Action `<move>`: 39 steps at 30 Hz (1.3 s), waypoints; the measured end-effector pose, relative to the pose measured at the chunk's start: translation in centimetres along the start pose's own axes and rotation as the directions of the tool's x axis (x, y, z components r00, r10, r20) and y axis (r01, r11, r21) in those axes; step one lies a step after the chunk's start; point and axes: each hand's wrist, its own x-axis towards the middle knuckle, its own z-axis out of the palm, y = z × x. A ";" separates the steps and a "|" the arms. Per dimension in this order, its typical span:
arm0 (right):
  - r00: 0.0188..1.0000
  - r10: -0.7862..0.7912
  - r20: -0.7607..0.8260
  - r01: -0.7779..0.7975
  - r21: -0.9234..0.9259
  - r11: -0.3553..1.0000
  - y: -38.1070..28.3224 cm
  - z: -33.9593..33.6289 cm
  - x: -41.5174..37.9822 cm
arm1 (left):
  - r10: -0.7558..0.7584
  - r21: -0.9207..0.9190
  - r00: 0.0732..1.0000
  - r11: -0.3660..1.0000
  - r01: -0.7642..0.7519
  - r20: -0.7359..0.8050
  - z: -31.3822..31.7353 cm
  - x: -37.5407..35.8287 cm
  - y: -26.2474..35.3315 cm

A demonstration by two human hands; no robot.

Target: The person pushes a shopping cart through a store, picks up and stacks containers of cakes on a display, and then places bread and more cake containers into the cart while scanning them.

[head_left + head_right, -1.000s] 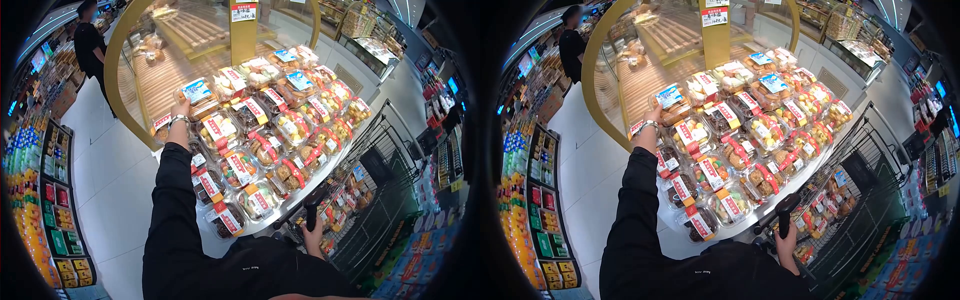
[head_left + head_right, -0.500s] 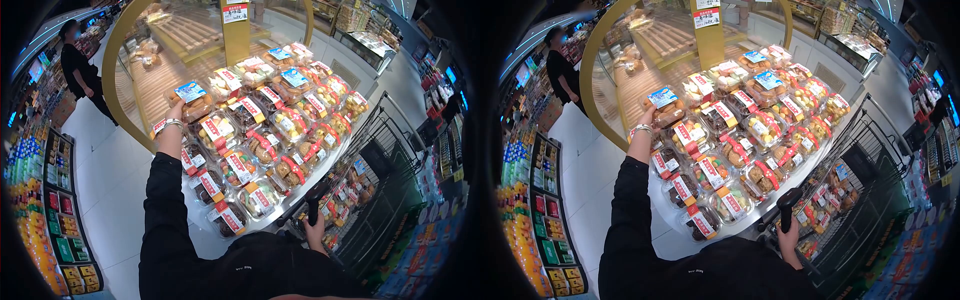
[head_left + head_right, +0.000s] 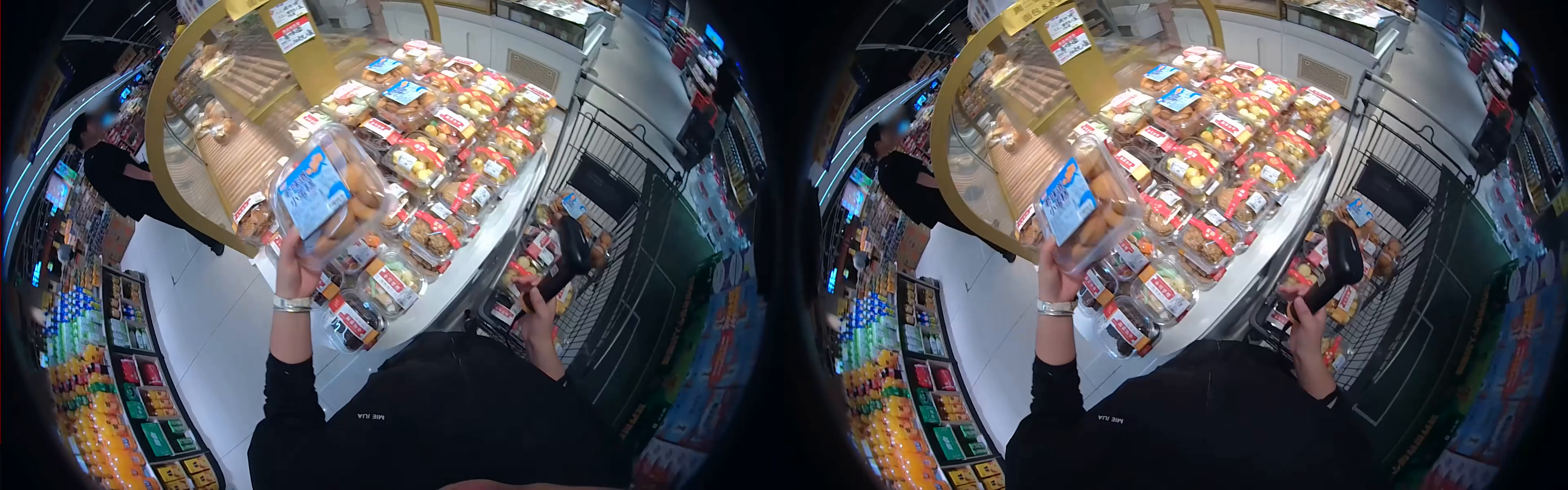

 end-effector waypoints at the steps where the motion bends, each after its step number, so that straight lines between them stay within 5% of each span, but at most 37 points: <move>1: 0.997 0.062 0.035 -0.063 0.032 0.997 -1.3 -0.4 0.5 | 0.084 0.104 0.996 0.991 -0.084 0.008 2.4 -1.2 -2.1; 4: 0.984 0.086 0.155 -0.087 0.003 0.996 -3.6 -2.4 1.5 | 0.209 0.332 0.977 0.919 -0.213 0.049 8.7 -3.7 -9.4; 5: 0.979 0.069 0.189 -0.073 0.015 0.997 -4.1 -2.8 1.6 | 0.003 0.285 0.996 0.958 -0.029 0.092 9.6 -4.4 -11.2; 9: 0.987 0.062 0.149 -0.084 0.149 0.985 -5.3 -3.9 0.8 | -0.003 0.434 0.952 0.890 -0.138 0.307 15.7 -6.0 -17.1; 11: 0.980 0.167 0.106 -0.180 0.129 0.975 -4.4 -8.0 -0.3 | -0.232 0.530 0.915 0.848 0.024 0.329 16.6 -6.8 -19.3; 16: 0.996 0.093 -0.011 -0.088 0.243 0.966 -4.3 -13.0 -1.9 | -0.361 0.514 0.848 0.849 0.125 0.389 18.0 -7.8 -23.9; 18: 0.962 0.273 0.023 -0.267 0.290 0.919 -2.9 -16.3 -2.4 | -0.464 0.479 0.819 0.834 0.275 0.337 17.6 -7.6 -25.9; 20: 0.966 0.254 0.034 -0.250 0.345 0.905 -2.8 -17.6 -2.7 | -0.516 0.382 0.795 0.838 0.390 0.319 17.8 -7.3 -27.9; 22: 0.967 0.249 -0.054 -0.232 0.216 0.948 -4.5 -17.0 -2.8 | -0.682 0.235 0.692 0.731 0.641 0.234 18.1 -6.8 -29.5; 24: 0.961 0.265 -0.080 -0.243 0.215 0.946 -4.4 -17.6 -2.6 | -0.687 0.254 0.681 0.726 0.639 0.252 16.5 -5.9 -32.2; 26: 0.898 0.341 -0.280 -0.259 0.293 0.921 -3.7 -18.2 -2.5 | -0.802 0.392 0.581 0.582 0.713 0.134 16.5 -4.8 -34.0; 31: 0.756 0.321 -0.570 -0.166 0.308 0.937 -1.5 -18.7 -1.2 | -0.722 0.611 0.689 0.571 0.548 0.056 14.1 -2.7 -38.8; 33: 0.738 0.274 -0.617 -0.183 0.208 0.961 1.5 -20.8 -0.4 | -0.447 0.922 0.837 0.353 -0.158 0.315 13.8 -3.5 -39.4; 34: 0.724 0.217 -0.655 -0.195 0.108 0.975 1.9 -21.2 0.0 | -0.449 0.923 0.840 0.355 -0.145 0.305 14.2 -3.7 -39.1; 36: 0.720 0.180 -0.670 -0.210 0.037 0.977 2.5 -21.9 0.2 | -0.616 0.960 0.737 0.142 -0.241 0.276 15.0 -4.3 -38.1; 39: 0.755 0.232 -0.613 -0.289 0.006 0.957 2.0 -23.0 0.3 | -0.556 0.950 0.792 -0.010 -0.311 0.253 15.5 -4.7 -37.9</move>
